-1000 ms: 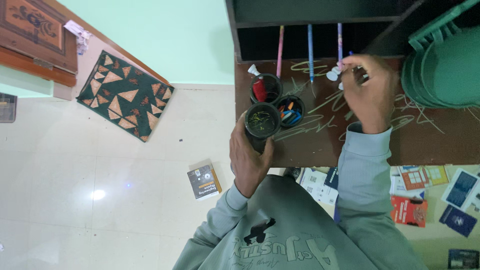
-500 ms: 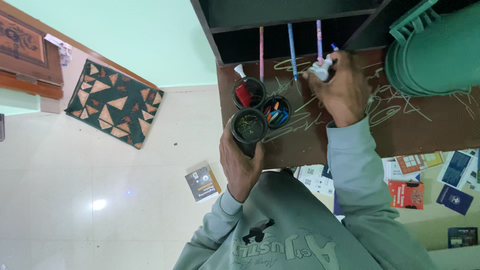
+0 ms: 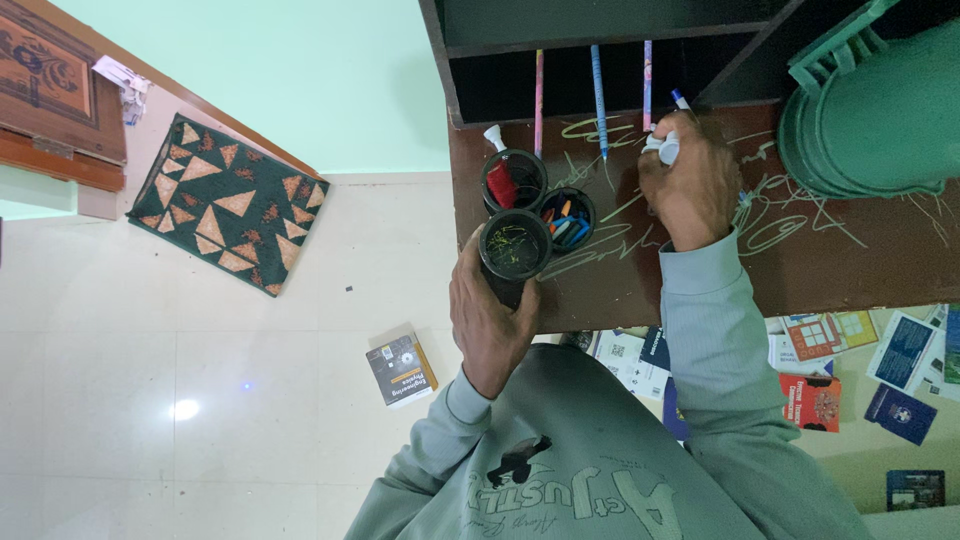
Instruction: The person gathers various small items including pens, orange and blue clips, and a plastic toy faucet, and places them into a mesh desk organizer and a separate black container.
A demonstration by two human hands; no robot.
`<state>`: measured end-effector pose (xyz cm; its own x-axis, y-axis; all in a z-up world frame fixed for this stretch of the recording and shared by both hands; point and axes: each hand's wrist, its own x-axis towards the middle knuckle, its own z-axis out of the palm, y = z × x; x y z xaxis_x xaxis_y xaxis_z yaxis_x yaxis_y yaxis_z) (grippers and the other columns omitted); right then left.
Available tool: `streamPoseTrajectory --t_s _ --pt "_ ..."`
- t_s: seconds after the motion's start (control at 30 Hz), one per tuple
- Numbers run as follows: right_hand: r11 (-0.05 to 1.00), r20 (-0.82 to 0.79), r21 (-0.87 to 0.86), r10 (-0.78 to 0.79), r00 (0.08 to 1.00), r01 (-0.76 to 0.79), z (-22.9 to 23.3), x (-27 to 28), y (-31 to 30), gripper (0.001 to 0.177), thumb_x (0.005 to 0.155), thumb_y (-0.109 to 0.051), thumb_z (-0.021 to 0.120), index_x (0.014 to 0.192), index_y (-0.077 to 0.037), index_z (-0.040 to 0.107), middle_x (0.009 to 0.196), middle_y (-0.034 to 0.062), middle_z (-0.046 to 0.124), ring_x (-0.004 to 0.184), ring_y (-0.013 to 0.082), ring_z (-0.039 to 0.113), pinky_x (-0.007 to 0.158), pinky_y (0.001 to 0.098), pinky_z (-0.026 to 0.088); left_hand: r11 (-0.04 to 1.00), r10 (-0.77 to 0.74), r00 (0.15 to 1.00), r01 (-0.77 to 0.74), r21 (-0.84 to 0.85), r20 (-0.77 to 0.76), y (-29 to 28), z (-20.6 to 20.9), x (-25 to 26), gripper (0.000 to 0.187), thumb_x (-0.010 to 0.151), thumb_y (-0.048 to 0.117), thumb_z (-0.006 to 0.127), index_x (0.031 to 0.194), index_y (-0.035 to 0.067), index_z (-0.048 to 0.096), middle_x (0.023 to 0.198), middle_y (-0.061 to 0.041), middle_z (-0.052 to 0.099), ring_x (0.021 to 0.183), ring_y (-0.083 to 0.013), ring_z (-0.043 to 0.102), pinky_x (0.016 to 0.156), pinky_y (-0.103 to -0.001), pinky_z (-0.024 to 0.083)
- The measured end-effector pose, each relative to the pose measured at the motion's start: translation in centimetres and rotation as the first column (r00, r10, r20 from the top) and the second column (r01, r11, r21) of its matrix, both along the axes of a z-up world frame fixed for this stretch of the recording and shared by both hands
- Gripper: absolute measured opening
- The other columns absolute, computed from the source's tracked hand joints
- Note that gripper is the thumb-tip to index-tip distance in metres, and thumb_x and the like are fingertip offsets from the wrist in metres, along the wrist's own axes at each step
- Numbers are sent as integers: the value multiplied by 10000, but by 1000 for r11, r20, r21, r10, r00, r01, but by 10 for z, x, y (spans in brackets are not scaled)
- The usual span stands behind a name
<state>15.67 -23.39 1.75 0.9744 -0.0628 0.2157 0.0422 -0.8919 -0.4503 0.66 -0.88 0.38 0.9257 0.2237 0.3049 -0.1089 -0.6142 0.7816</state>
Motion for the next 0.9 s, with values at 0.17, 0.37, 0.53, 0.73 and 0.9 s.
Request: streamPoseTrajectory --t_s 0.17,0.37,0.53,0.73,0.9 --pt "993 -81 113 -35 996 44 3 -1 -3 171 914 -134 770 1062 -76 705 898 121 753 793 249 746 711 384 572 1000 22 1000 -23 10 12 -2 4 -3 832 850 156 804 1533 19 348 1464 -210 539 1360 -385 548 1147 -487 429" --pt "804 64 519 301 951 -290 8 -7 -8 121 964 -33 677 1082 -33 700 920 51 699 771 96 616 671 262 470 1000 4 999 -4 1 48 -1 3 0 810 862 147 801 1521 1 352 1436 -225 542 1334 -382 558 1133 -490 420" --pt "345 125 862 567 814 -372 10 -6 12 139 956 -134 645 1070 -58 668 894 9 615 668 40 505 575 219 410 1000 13 996 -12 -11 84 0 9 -3 780 862 117 787 1510 0 369 1437 -225 553 1331 -387 564 1128 -480 432" --pt "409 257 538 753 605 -737 26 -1 55 175 1031 -209 677 1104 -50 684 1014 62 667 890 72 610 815 249 499 1000 12 997 -10 -20 75 1 8 -3 791 854 127 793 1510 0 369 1420 -227 557 1316 -384 573 1121 -477 438" --pt "543 133 486 729 672 -685 29 -1 74 362 997 -339 710 1227 -64 658 890 14 613 757 54 579 642 224 473 1000 13 997 -13 9 78 3 6 -5 835 830 147 812 1518 0 363 1434 -234 546 1338 -403 553 1137 -489 426"
